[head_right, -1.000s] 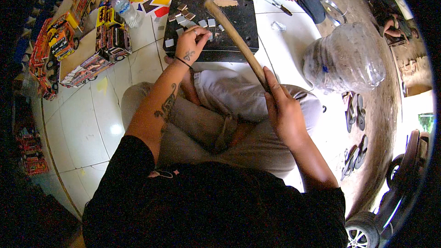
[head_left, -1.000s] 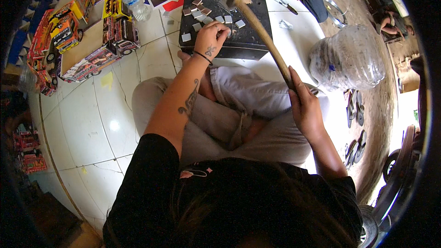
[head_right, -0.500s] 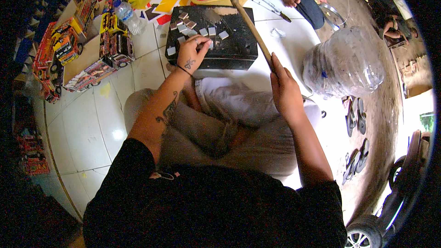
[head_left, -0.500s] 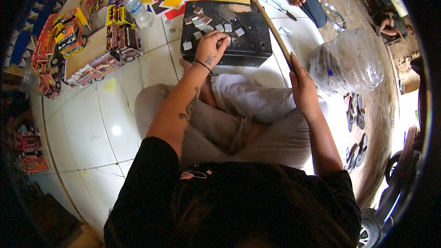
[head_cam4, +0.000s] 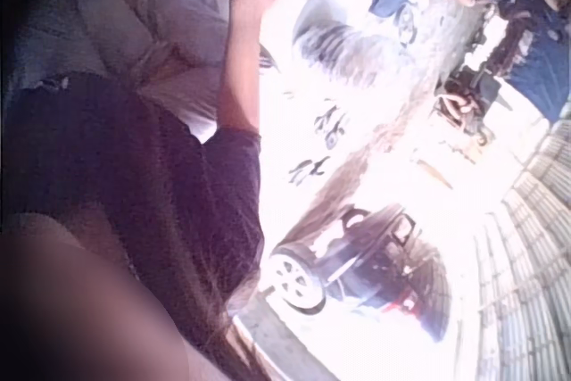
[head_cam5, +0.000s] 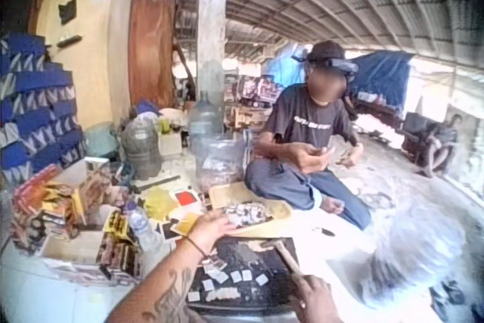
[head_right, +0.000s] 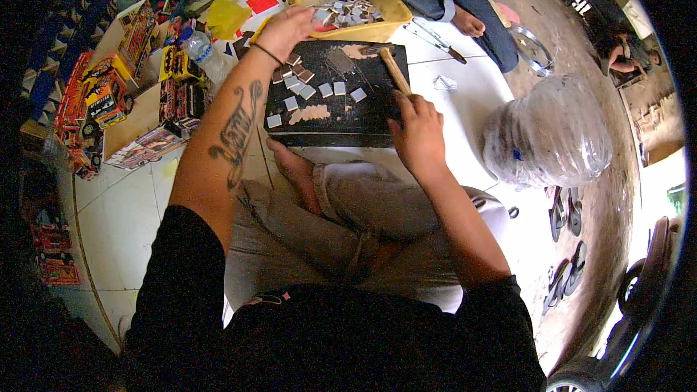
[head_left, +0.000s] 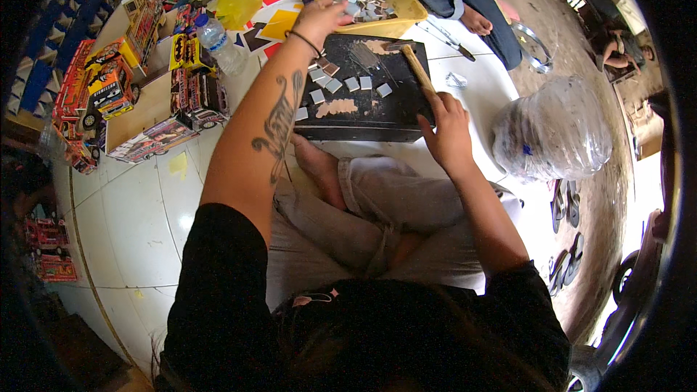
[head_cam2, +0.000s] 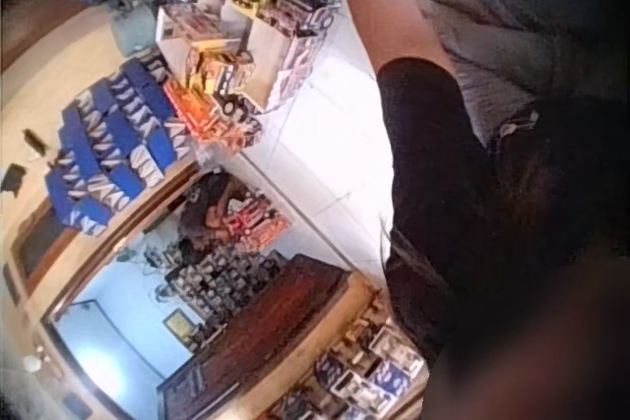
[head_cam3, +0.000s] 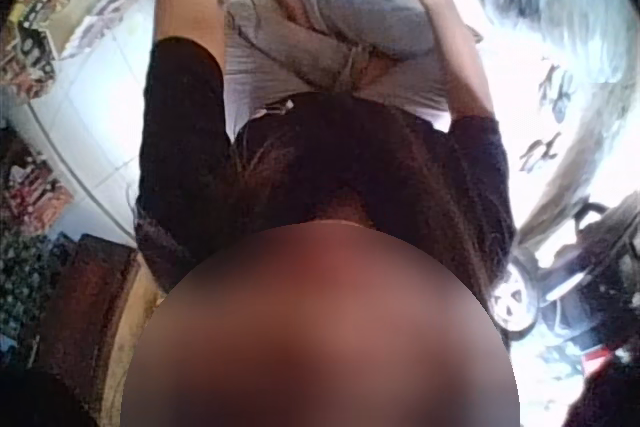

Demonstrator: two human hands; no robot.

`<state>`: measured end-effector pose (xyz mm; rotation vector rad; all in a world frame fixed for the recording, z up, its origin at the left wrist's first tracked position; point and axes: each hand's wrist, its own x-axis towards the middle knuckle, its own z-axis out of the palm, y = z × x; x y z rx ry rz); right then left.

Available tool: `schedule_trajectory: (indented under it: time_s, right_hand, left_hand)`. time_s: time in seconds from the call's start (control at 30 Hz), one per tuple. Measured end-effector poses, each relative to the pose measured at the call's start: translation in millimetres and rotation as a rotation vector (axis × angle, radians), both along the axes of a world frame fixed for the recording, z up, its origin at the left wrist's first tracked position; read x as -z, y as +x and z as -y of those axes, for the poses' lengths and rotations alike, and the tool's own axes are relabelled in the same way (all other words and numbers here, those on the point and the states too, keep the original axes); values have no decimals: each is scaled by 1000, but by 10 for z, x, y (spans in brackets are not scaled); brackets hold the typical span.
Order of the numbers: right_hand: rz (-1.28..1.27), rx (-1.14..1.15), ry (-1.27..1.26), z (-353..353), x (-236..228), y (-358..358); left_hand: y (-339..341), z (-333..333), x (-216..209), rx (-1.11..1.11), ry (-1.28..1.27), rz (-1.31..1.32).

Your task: The person sits on the floor and repeatedly places small rectangular blocks on a black surface, then strikes them with a wooden stick to break them into smaller pieces. The person continues this cycle throughout the clip.

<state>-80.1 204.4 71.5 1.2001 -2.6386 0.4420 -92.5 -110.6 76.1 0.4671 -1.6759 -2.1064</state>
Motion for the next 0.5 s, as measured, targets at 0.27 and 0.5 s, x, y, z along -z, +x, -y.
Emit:
schedule_trajectory:
  time_s: [0.27,0.5]
  right_hand:
    - [36,-86,279,1358,-54,-427]
    - [100,-33,434,1785,-20,-566]
  left_hand:
    - [721,-291,316,2,-1343,265]
    - [935,-794,461,-121,-1410,290]
